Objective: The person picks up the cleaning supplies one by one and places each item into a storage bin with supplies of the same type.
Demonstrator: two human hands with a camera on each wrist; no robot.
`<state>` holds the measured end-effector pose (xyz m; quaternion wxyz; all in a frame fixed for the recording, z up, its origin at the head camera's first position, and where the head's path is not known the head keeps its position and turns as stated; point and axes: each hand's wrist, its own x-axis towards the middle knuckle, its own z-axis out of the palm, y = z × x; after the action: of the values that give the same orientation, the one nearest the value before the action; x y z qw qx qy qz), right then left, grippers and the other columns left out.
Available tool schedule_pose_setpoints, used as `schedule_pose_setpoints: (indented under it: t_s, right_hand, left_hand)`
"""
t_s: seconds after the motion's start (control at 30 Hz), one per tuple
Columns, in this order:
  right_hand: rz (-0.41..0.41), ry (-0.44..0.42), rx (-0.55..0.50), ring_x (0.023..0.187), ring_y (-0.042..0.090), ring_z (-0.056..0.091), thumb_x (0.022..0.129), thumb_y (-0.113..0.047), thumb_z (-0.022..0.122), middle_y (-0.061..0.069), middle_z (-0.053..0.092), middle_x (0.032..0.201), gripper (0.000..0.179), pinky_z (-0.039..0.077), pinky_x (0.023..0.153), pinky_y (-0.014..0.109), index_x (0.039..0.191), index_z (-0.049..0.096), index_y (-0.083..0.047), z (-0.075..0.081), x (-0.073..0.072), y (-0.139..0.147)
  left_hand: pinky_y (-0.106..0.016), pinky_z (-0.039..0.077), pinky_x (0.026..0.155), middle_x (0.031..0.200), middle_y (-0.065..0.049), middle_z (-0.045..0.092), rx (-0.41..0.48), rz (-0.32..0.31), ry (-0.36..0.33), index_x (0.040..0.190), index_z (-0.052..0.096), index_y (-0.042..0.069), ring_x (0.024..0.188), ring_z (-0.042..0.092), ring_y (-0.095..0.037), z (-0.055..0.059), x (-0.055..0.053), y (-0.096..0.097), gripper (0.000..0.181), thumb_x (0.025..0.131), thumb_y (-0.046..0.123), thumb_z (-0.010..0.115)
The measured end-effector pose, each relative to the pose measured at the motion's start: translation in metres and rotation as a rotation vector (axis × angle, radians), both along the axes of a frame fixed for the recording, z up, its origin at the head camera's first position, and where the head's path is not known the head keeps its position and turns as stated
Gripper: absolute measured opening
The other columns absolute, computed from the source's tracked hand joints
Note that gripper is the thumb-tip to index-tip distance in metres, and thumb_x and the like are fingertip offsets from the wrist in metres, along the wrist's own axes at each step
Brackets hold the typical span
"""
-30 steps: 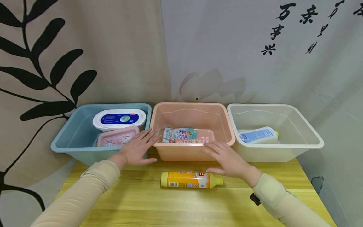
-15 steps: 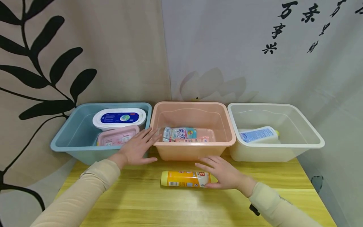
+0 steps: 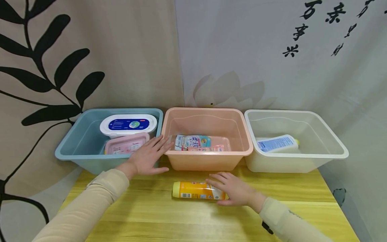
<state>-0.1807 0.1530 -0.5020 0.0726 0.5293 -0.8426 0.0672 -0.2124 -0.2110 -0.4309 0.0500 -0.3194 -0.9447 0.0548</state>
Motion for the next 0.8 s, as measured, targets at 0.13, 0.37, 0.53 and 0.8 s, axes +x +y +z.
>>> schedule_pose_setpoints:
  t_s: [0.13,0.37,0.53,0.8]
  right_hand:
    - [-0.006,0.002,0.013,0.120,0.024,0.049,0.078,-0.052,0.067,0.009,0.048,0.139,0.078,0.043,0.100,0.040,0.142,0.039,-0.015,-0.007,0.000,-0.001]
    - [-0.047,-0.044,0.035,0.118,0.022,0.049,0.079,-0.055,0.065,0.009,0.050,0.138,0.078,0.044,0.099,0.039,0.142,0.040,-0.016,-0.018,-0.003,0.000]
    - [-0.103,-0.110,0.073,0.118,0.021,0.049,0.079,-0.056,0.064,0.007,0.048,0.140,0.079,0.044,0.100,0.040,0.144,0.038,-0.017,-0.023,-0.004,0.000]
    - [-0.126,-0.179,0.116,0.119,0.023,0.049,0.080,-0.056,0.062,0.007,0.045,0.142,0.081,0.044,0.100,0.043,0.146,0.032,-0.020,-0.031,-0.004,-0.001]
  left_hand:
    - [-0.051,0.025,0.114,0.157,-0.010,0.017,-0.007,0.002,-0.002,0.152,0.014,0.021,0.144,0.017,-0.035,0.000,0.000,0.000,0.089,0.084,0.071,0.040]
    - [-0.052,0.024,0.114,0.157,-0.010,0.017,-0.002,0.005,-0.013,0.152,0.014,0.021,0.144,0.017,-0.035,0.000,0.000,0.000,0.089,0.083,0.071,0.041]
    - [-0.052,0.025,0.113,0.157,-0.011,0.019,0.009,0.002,0.000,0.151,0.015,0.021,0.143,0.019,-0.035,0.000,0.000,0.000,0.089,0.083,0.071,0.043]
    - [-0.052,0.026,0.113,0.156,-0.011,0.020,0.019,0.000,0.004,0.151,0.017,0.020,0.143,0.020,-0.036,0.002,0.001,0.001,0.089,0.083,0.069,0.045]
